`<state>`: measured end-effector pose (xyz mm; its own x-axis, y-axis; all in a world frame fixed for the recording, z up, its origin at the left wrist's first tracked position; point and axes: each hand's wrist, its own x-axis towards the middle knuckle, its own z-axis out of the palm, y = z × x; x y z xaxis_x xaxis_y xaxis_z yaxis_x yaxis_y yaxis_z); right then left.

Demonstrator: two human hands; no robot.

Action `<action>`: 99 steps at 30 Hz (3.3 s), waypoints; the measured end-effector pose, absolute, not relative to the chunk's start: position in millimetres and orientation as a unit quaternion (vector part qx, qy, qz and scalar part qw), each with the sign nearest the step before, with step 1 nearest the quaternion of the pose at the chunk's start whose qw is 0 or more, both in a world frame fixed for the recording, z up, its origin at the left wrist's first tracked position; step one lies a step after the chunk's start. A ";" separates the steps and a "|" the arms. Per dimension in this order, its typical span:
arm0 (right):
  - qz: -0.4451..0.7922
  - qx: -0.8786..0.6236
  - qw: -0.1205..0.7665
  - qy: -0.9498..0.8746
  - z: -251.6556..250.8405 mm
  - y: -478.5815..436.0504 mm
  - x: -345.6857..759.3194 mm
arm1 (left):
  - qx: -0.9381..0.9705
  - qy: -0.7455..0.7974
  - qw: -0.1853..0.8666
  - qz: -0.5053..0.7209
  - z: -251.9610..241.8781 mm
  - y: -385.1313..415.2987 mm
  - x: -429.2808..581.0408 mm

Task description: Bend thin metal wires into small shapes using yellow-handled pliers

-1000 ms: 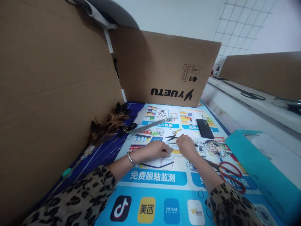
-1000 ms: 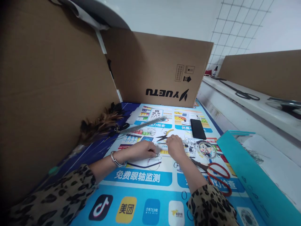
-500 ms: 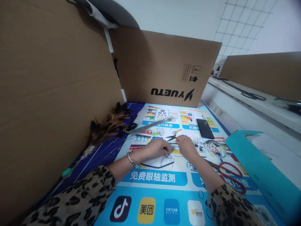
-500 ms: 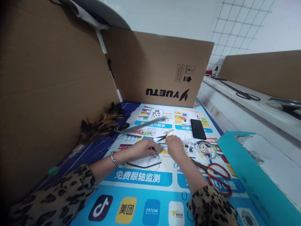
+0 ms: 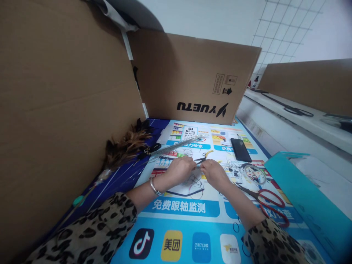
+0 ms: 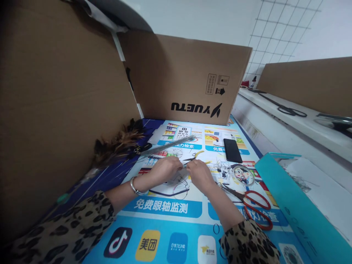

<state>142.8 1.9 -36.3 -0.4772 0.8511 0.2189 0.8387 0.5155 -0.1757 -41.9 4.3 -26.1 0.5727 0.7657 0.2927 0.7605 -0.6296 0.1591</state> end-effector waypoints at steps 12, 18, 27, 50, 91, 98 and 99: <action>-0.085 -0.528 0.105 -0.838 -30.8 -11.1 136.1 | 0.903 0.386 -0.112 0.150 -22.7 -0.4 -40.8; -0.057 -0.562 0.123 -0.816 -30.1 -13.0 131.7 | 0.900 0.388 -0.117 0.160 -25.0 0.0 -39.8; 0.328 -0.577 0.365 -0.653 -45.2 -4.7 132.8 | 0.802 0.507 0.142 0.282 -34.2 6.8 -36.9; 0.560 -0.470 0.515 -0.447 -51.2 -11.7 119.2 | 0.484 0.414 0.662 0.395 -38.7 3.4 -29.3; 0.561 -0.479 0.514 -0.438 -49.3 -12.6 117.5 | 0.501 0.415 0.635 0.418 -40.6 -4.5 -22.9; 0.445 -0.533 0.441 -0.569 -36.3 7.6 152.5 | 0.549 0.419 0.630 0.356 -31.3 3.0 -34.0; 0.379 -0.553 0.434 -0.602 -35.1 11.7 159.4 | 0.564 0.417 0.625 0.343 -30.0 4.5 -35.9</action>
